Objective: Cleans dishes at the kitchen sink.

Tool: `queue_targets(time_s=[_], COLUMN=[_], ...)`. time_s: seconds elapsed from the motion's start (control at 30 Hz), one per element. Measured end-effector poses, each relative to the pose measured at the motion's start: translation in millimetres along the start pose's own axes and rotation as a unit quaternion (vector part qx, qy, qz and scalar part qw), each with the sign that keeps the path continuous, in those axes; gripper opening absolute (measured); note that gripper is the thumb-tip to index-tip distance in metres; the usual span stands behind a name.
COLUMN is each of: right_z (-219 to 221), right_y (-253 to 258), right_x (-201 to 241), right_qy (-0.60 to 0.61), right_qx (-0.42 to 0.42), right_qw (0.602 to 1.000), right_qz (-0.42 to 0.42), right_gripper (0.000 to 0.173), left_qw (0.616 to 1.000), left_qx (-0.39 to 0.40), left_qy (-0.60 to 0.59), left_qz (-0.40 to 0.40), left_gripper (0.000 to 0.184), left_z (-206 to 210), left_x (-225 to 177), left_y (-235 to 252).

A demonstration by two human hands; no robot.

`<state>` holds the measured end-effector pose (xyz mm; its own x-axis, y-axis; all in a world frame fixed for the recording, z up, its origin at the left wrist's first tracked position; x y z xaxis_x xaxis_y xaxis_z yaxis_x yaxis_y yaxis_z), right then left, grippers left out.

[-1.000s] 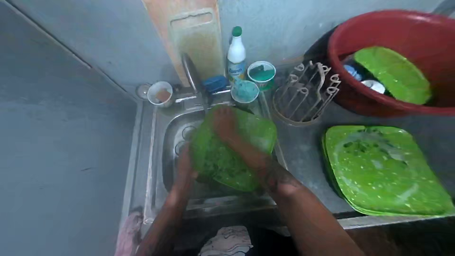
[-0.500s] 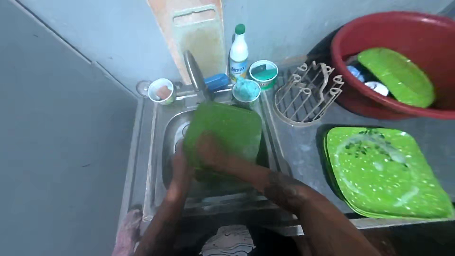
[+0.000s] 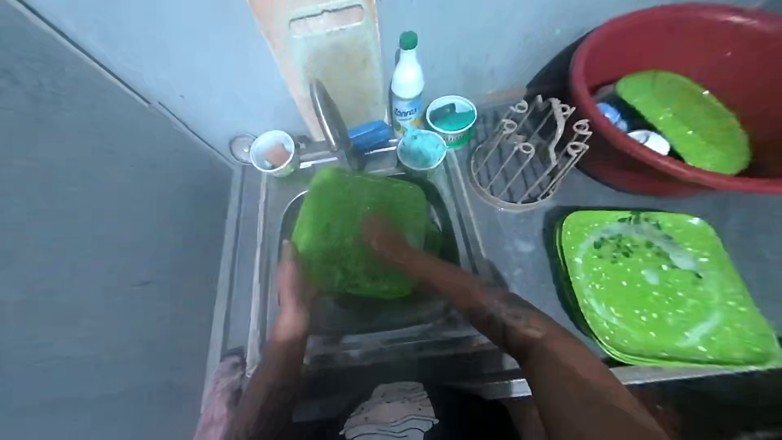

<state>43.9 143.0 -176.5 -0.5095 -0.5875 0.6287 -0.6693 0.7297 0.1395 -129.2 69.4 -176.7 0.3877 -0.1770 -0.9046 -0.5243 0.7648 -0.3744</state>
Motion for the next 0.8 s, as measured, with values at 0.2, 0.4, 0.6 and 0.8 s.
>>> queue_targets(time_s=[0.2, 0.4, 0.6, 0.8], right_z=[1, 14, -14, 4], right_y=[14, -27, 25, -8], right_x=[25, 13, 6, 39], right_qy=[-0.033, 0.013, -0.044, 0.009], right_qx=[0.024, 0.092, 0.013, 0.066], right_qw=[0.997, 0.995, 0.996, 0.997], right_qz=[0.061, 0.024, 0.081, -0.04], right_gripper=[0.039, 0.032, 0.042, 0.03], left_qw=[1.0, 0.993, 0.996, 0.997], left_qx=[0.001, -0.087, -0.065, -0.066], left_qy=[-0.008, 0.031, 0.046, 0.006], left_qz=[0.022, 0.074, 0.044, 0.049], left_gripper=[0.048, 0.053, 0.05, 0.052], left_z=[7, -17, -5, -14], left_x=[-2, -32, -22, -25], left_y=[0, 2, -7, 0])
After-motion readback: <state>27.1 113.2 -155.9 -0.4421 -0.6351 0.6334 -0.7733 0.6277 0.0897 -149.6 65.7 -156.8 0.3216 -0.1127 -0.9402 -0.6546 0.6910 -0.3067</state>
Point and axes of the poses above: each hand's wrist, its own y-axis towards the middle knuckle, its own z-axis out of the palm, x = y × z, the point moved 4 cm from there along y, towards the middle knuckle, and after that the axes turned 3 degrees about -z, right-handed, at the moved point
